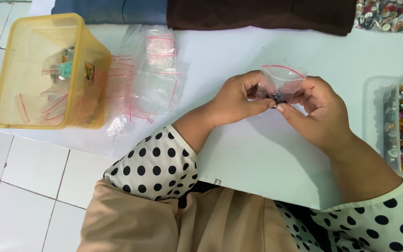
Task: Picking up small black buttons from a table and placing them into a small plastic bag for packaging.
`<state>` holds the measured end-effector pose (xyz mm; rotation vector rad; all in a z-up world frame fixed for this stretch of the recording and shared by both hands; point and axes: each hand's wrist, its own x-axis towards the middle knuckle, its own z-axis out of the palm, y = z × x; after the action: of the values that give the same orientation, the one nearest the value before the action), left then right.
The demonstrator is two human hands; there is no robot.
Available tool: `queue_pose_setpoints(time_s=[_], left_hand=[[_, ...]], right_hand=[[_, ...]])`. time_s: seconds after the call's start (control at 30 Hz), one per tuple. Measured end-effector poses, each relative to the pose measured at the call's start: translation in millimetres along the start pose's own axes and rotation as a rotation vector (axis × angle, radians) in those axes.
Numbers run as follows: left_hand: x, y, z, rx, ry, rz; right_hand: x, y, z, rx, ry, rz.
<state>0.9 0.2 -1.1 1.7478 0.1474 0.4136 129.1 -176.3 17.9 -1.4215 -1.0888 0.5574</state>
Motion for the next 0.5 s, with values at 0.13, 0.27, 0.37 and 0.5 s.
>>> queue_pose_setpoints(time_s=[0.13,0.27,0.37,0.5], left_hand=[[0,-2,1,-0.068,0.013,-0.014],[-3,1,1,-0.143,-0.046,-0.061],[-2,-3,3,-0.099,-0.026,-0.031],[-2,-1,2,-0.086,-0.029,0.047]], right_hand=[[-2,3,5,-0.073,0.032,0.091],[-2,2,3,-0.091,0.038,0.045],[-2,7,1,-0.086,0.056,0.043],[-1,10,0,-0.077,0.036,0.036]])
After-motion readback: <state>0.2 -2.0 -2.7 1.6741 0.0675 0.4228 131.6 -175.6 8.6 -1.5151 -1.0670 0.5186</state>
